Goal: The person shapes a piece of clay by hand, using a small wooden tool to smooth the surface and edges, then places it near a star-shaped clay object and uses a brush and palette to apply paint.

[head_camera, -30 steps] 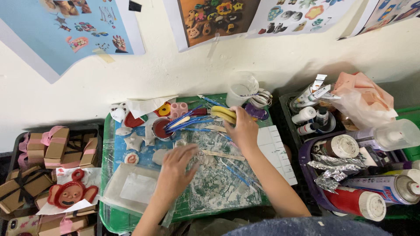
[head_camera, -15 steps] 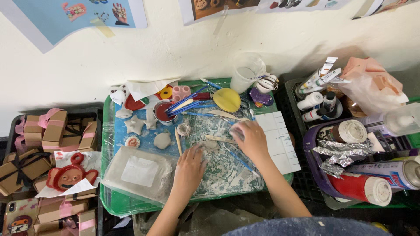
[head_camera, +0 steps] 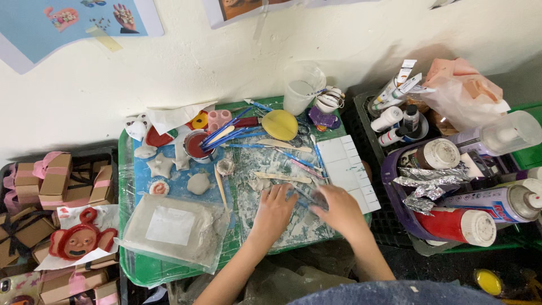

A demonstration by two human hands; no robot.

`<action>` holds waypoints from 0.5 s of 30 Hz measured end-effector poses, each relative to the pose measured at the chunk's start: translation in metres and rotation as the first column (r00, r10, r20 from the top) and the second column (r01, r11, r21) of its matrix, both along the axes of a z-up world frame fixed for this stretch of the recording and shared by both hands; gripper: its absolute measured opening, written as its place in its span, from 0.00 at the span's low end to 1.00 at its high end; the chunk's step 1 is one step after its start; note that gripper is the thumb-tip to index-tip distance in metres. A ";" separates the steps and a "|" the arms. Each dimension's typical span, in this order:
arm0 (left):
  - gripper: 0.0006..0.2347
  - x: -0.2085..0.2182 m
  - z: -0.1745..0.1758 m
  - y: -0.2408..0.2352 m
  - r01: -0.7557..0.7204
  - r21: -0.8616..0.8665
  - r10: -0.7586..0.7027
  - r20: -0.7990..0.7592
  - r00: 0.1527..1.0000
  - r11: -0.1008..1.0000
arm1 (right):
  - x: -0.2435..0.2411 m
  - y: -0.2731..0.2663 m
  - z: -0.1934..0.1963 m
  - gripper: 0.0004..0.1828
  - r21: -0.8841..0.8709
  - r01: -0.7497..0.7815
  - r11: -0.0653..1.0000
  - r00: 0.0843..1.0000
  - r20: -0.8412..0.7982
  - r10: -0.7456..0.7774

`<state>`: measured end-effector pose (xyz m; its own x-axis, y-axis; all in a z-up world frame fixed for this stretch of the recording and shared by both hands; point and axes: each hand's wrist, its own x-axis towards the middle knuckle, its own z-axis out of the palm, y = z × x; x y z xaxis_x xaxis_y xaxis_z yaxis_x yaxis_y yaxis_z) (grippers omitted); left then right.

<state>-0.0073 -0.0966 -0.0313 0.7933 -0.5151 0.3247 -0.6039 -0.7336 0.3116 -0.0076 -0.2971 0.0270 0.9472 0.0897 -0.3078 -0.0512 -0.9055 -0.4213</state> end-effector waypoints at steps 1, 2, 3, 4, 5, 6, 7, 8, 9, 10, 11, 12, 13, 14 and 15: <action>0.15 0.000 -0.001 0.000 0.003 -0.001 -0.003 0.002 1.000 1.000 | -0.012 0.002 -0.002 0.24 -0.001 0.003 1.000 1.000 0.002 -0.003; 0.13 0.000 -0.002 0.002 0.014 -0.012 -0.014 -0.012 1.000 1.000 | -0.022 0.007 -0.006 0.21 -0.011 -0.014 1.000 0.992 0.126 0.015; 0.12 0.000 -0.002 0.002 0.024 -0.022 -0.024 -0.027 0.999 0.999 | -0.027 0.008 -0.010 0.19 -0.023 -0.030 0.999 0.968 0.249 0.035; 0.12 -0.001 -0.001 0.002 0.022 -0.021 -0.022 -0.030 0.999 1.000 | -0.028 0.007 -0.013 0.19 -0.022 -0.032 0.999 0.969 0.246 0.036; 0.16 -0.001 0.000 0.003 0.011 -0.010 -0.011 0.021 1.000 1.000 | -0.028 0.007 -0.015 0.17 0.007 -0.034 0.999 0.980 0.196 0.032; 0.19 -0.002 0.003 0.004 -0.003 0.003 0.003 0.073 0.997 1.000 | -0.028 0.008 -0.018 0.15 0.037 -0.038 0.999 0.989 0.147 0.032; 0.19 -0.003 0.005 0.007 -0.008 0.004 0.008 0.070 0.997 1.000 | -0.029 0.009 -0.019 0.15 0.039 -0.043 0.998 0.989 0.145 0.037; 0.19 -0.002 0.007 0.010 0.023 0.046 -0.028 0.110 0.994 0.999 | -0.028 0.010 -0.019 0.15 0.157 -0.045 0.987 0.988 0.151 0.021; 0.19 -0.002 0.009 0.013 0.053 0.089 -0.066 0.148 0.987 0.995 | -0.027 0.012 -0.019 0.15 0.273 -0.047 0.961 0.988 0.154 0.005; 0.19 -0.004 0.010 0.017 0.045 0.089 -0.058 0.146 0.988 0.995 | -0.028 0.014 -0.018 0.15 0.274 -0.055 0.960 0.988 0.152 0.013; 0.18 -0.008 0.011 0.022 0.061 0.134 -0.081 0.145 0.986 0.989 | -0.029 0.016 -0.017 0.14 0.281 -0.096 0.955 0.989 0.137 0.059; 0.16 -0.010 0.012 0.027 0.077 0.178 -0.104 0.145 0.984 0.981 | -0.028 0.017 -0.015 0.13 0.287 -0.137 0.948 0.987 0.125 0.104; 0.16 -0.015 0.014 0.036 0.070 0.178 -0.096 0.147 0.984 0.982 | -0.027 0.017 -0.013 0.13 0.287 -0.144 0.947 0.986 0.127 0.112; 0.16 -0.023 0.018 0.047 0.058 0.158 -0.070 0.073 0.995 0.986 | -0.026 0.016 -0.010 0.14 0.353 -0.147 0.924 0.989 0.060 0.135; 0.16 -0.028 0.022 0.059 0.044 0.138 -0.045 -0.002 0.999 0.989 | -0.024 0.015 -0.008 0.15 0.417 -0.144 0.897 0.987 -0.007 0.162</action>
